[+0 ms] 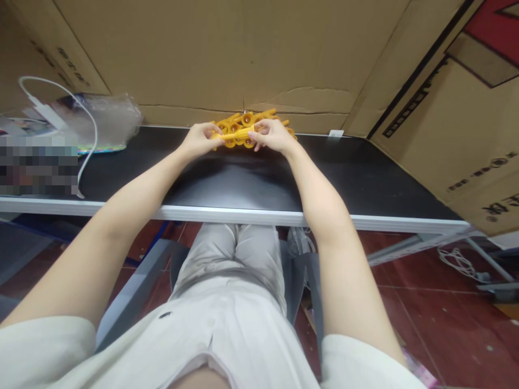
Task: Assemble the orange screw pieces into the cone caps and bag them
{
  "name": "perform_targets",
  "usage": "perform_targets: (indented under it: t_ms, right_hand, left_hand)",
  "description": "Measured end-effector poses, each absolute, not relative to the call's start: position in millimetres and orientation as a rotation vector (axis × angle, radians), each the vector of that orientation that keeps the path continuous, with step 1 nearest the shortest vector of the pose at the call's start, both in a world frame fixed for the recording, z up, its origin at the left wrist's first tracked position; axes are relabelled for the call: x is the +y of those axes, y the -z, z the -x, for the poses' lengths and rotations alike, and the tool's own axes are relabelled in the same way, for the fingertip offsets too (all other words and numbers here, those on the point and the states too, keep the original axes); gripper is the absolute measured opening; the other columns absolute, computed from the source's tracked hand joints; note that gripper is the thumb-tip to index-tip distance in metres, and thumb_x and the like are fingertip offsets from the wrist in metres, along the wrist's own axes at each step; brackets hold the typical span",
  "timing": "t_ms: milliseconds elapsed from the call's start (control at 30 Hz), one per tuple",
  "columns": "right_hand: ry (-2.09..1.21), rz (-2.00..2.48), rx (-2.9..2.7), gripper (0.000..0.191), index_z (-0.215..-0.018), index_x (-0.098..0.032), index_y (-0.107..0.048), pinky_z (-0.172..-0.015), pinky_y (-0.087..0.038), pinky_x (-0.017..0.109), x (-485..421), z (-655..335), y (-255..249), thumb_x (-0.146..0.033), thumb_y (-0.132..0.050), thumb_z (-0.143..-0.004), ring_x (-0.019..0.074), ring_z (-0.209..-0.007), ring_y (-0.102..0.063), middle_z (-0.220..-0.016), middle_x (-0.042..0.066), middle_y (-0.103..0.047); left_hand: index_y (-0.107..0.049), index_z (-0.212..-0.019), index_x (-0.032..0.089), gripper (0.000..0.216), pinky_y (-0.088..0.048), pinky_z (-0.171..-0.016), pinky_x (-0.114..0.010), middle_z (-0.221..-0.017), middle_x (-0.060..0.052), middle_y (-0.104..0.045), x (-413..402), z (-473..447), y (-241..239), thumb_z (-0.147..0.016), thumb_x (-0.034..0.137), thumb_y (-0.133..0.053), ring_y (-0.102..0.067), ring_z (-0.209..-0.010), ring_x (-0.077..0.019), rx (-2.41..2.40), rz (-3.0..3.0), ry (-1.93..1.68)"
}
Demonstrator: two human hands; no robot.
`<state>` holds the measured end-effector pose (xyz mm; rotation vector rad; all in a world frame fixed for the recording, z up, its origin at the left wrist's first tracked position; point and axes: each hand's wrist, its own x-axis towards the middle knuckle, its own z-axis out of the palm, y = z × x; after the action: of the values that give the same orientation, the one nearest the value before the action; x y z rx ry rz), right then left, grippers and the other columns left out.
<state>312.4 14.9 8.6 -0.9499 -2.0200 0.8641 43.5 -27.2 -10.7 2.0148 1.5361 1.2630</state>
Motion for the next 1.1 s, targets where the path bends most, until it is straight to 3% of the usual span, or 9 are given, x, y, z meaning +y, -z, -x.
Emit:
perform_targets:
  t_ms: [167,300,600,733,833,900,1100]
  right_hand:
    - [-0.874,1.039,-2.003,0.080,-0.092,-0.023,-0.070,-0.075,-0.071,0.047,11.4,-308.4,-8.6,-0.100,-0.080,-0.073,0.0271,-0.068,-0.077,-0.070,0.007,-0.072]
    - [-0.878,1.060,-1.975,0.079,-0.091,-0.023,-0.070,-0.075,-0.069,0.052,9.2,-304.6,-9.1,-0.100,-0.077,-0.076,0.0303,-0.069,-0.076,-0.070,0.009,-0.071]
    - [-0.953,1.083,-2.021,0.078,-0.086,-0.024,-0.063,-0.063,-0.060,0.040,14.3,-308.7,-5.7,-0.102,-0.070,-0.081,0.0249,-0.061,-0.072,-0.071,0.008,-0.072]
    - [-0.510,1.153,-2.106,0.072,-0.105,-0.021,-0.071,-0.086,-0.064,0.050,23.1,-307.6,3.5,-0.092,-0.064,-0.095,0.0319,-0.086,-0.079,-0.099,0.014,-0.081]
    - [-0.069,1.057,-2.247,0.061,-0.127,-0.018,-0.073,-0.110,-0.057,0.057,20.7,-303.8,2.3,-0.073,-0.066,-0.103,0.0390,-0.121,-0.074,-0.131,0.021,-0.078]
    - [0.142,1.008,-2.348,0.055,-0.134,-0.016,-0.073,-0.116,-0.051,0.059,16.0,-301.5,-1.7,-0.062,-0.066,-0.106,0.0425,-0.134,-0.068,-0.142,0.024,-0.074]
    - [0.445,1.019,-2.472,0.036,-0.123,-0.017,-0.077,-0.114,-0.046,0.060,6.0,-297.5,-9.5,-0.042,-0.053,-0.110,0.0446,-0.133,-0.065,-0.134,0.023,-0.076]
  left_hand:
    - [-0.069,-0.088,0.022,0.016,-0.047,-0.080,-0.030,-0.069,0.003,-0.059,-24.9,-42.3,12.5,-0.074,0.021,-0.077,-0.056,-0.074,-0.0175,1.597,-2.192,-1.318]
    - [-0.074,-0.094,0.023,0.018,-0.049,-0.086,-0.033,-0.076,0.000,-0.067,-26.1,-43.0,13.8,-0.076,0.024,-0.077,-0.061,-0.080,-0.0199,1.639,-2.240,-1.335]
    - [-0.075,-0.096,0.023,0.021,-0.051,-0.084,-0.033,-0.077,0.000,-0.067,-27.6,-45.2,10.9,-0.075,0.023,-0.075,-0.064,-0.083,-0.0212,1.627,-2.221,-1.359]
    - [-0.070,-0.087,0.023,0.015,-0.053,-0.074,-0.031,-0.070,0.001,-0.061,-22.4,-47.9,9.1,-0.073,0.021,-0.075,-0.061,-0.074,-0.0191,1.586,-2.104,-1.293]
    - [-0.067,-0.084,0.023,0.014,-0.051,-0.063,-0.030,-0.062,0.003,-0.055,-18.6,-48.9,9.8,-0.074,0.021,-0.077,-0.055,-0.061,-0.0156,1.553,-1.966,-1.244]
    - [-0.066,-0.085,0.023,0.017,-0.051,-0.057,-0.029,-0.059,0.004,-0.052,-16.7,-48.8,10.5,-0.076,0.024,-0.080,-0.050,-0.053,-0.0134,1.524,-1.902,-1.239]
    - [-0.064,-0.086,0.024,0.022,-0.050,-0.059,-0.029,-0.061,0.005,-0.051,-19.6,-48.9,9.9,-0.080,0.027,-0.085,-0.051,-0.054,-0.0132,1.516,-1.948,-1.179]
